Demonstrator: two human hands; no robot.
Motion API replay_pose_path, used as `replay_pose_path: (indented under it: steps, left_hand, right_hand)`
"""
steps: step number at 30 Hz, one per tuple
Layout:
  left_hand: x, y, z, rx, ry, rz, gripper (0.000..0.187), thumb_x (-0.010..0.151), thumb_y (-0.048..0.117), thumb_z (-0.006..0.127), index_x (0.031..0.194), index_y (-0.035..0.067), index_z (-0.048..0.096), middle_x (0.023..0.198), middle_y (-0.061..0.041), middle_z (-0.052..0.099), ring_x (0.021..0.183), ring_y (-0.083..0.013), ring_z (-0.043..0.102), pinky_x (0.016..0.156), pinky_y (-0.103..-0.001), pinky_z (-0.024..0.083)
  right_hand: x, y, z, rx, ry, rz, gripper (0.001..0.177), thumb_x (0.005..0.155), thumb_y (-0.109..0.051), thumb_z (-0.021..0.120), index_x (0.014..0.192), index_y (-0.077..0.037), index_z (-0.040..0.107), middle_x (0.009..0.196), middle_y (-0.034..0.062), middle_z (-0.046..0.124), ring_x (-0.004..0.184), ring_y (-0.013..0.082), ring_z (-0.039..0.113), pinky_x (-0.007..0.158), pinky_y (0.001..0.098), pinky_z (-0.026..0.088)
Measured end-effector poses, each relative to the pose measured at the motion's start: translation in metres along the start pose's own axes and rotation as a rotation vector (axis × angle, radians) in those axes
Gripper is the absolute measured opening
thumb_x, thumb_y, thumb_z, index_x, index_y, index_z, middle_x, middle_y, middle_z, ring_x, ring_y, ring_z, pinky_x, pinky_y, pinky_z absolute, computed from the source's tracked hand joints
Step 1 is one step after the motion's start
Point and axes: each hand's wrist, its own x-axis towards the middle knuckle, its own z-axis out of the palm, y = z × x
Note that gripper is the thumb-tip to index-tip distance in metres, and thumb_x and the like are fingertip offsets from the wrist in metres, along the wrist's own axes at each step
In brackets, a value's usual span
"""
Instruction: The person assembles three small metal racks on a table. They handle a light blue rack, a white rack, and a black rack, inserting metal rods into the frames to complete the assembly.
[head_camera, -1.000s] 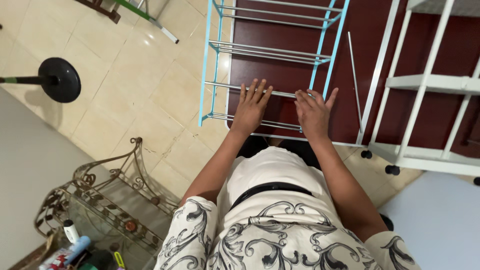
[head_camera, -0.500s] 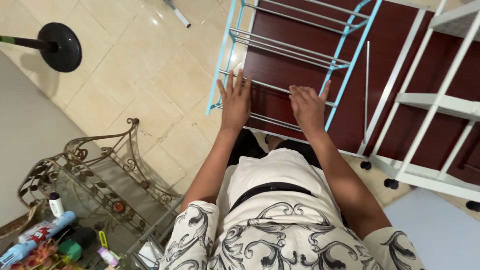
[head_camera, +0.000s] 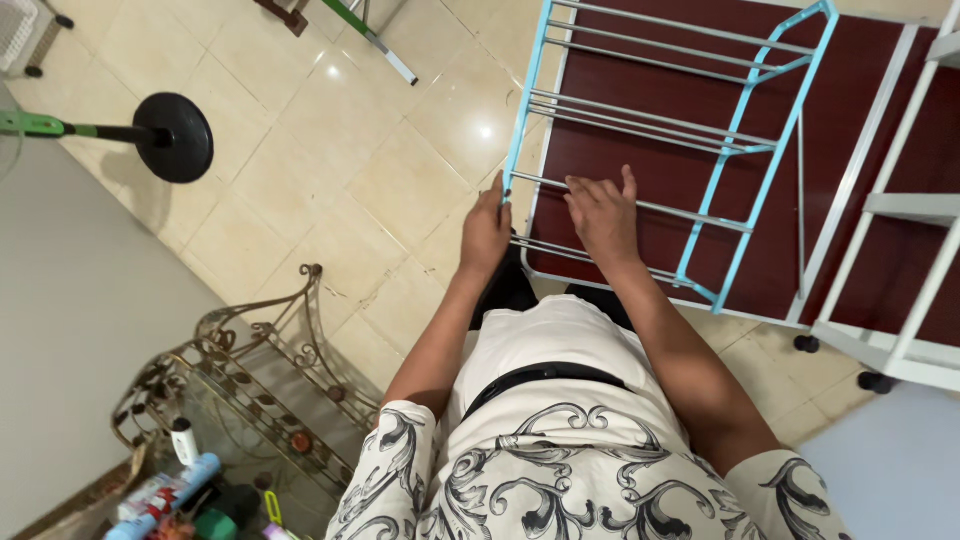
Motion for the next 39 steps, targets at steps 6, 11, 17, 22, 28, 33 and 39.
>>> replay_pose_path:
  steps: [6, 11, 17, 22, 28, 33, 39]
  left_hand:
    - [0.007, -0.003, -0.013, 0.021, -0.111, 0.024, 0.05, 0.099, 0.008, 0.063, 0.149, 0.005, 0.054, 0.103, -0.021, 0.072, 0.086, -0.037, 0.071, 0.077, -0.044, 0.056]
    - [0.017, -0.002, -0.025, 0.03, -0.148, 0.094, 0.051, 0.09, 0.015, 0.074, 0.139, 0.005, 0.063, 0.099, -0.018, 0.074, 0.076, -0.0292, 0.073, 0.069, -0.039, 0.058]
    - [0.027, 0.003, -0.035, 0.04, -0.221, 0.055, 0.051, 0.086, 0.019, 0.08, 0.134, 0.004, 0.067, 0.096, -0.014, 0.076, 0.063, -0.0246, 0.071, 0.064, -0.037, 0.057]
    - [0.03, 0.006, -0.038, 0.004, -0.245, 0.021, 0.052, 0.085, 0.019, 0.08, 0.132, 0.002, 0.067, 0.09, -0.012, 0.077, 0.06, -0.0222, 0.071, 0.062, -0.035, 0.057]
    - [0.032, 0.006, -0.04, -0.004, -0.262, 0.05, 0.052, 0.085, 0.019, 0.081, 0.132, 0.002, 0.067, 0.087, -0.011, 0.077, 0.058, -0.0209, 0.071, 0.061, -0.033, 0.058]
    - [0.031, 0.004, -0.038, 0.022, -0.267, 0.069, 0.051, 0.085, 0.021, 0.081, 0.131, 0.002, 0.067, 0.084, -0.009, 0.076, 0.057, -0.0199, 0.069, 0.065, -0.033, 0.057]
    - [0.028, -0.001, -0.034, 0.082, -0.267, 0.071, 0.051, 0.087, 0.025, 0.081, 0.132, 0.005, 0.067, 0.082, -0.004, 0.076, 0.056, -0.0178, 0.067, 0.079, -0.034, 0.049]
  right_hand:
    - [0.027, -0.035, 0.02, 0.031, 0.07, -0.005, 0.024, 0.095, -0.016, 0.078, 0.117, -0.007, 0.074, 0.108, 0.0033, 0.075, 0.098, 0.0204, 0.067, 0.109, 0.0494, 0.041]
    - [0.036, -0.052, 0.026, 0.128, 0.105, 0.014, 0.021, 0.095, -0.017, 0.079, 0.113, -0.006, 0.075, 0.102, 0.0033, 0.074, 0.094, 0.0215, 0.066, 0.094, 0.0408, 0.044]
    - [0.044, -0.057, 0.028, 0.178, 0.112, 0.057, 0.014, 0.091, -0.014, 0.079, 0.104, -0.008, 0.076, 0.097, 0.0023, 0.072, 0.088, 0.0233, 0.064, 0.081, 0.0391, 0.047]
    - [0.048, -0.053, 0.027, 0.185, 0.099, 0.041, 0.011, 0.09, -0.014, 0.078, 0.1, -0.01, 0.075, 0.092, 0.0018, 0.07, 0.087, 0.0234, 0.063, 0.075, 0.0384, 0.049]
    - [0.048, -0.052, 0.028, 0.156, 0.089, 0.036, 0.014, 0.09, -0.018, 0.078, 0.102, -0.011, 0.076, 0.086, 0.001, 0.065, 0.084, 0.0213, 0.062, 0.072, 0.0377, 0.048]
    - [0.046, -0.05, 0.031, 0.073, 0.085, -0.004, 0.014, 0.093, -0.023, 0.078, 0.103, -0.013, 0.076, 0.078, -0.0011, 0.06, 0.077, 0.0179, 0.06, 0.068, 0.0356, 0.046]
    - [0.045, -0.051, 0.034, -0.021, 0.051, 0.026, 0.018, 0.092, -0.027, 0.079, 0.105, -0.014, 0.077, 0.074, -0.0018, 0.058, 0.074, 0.016, 0.059, 0.066, 0.0339, 0.046]
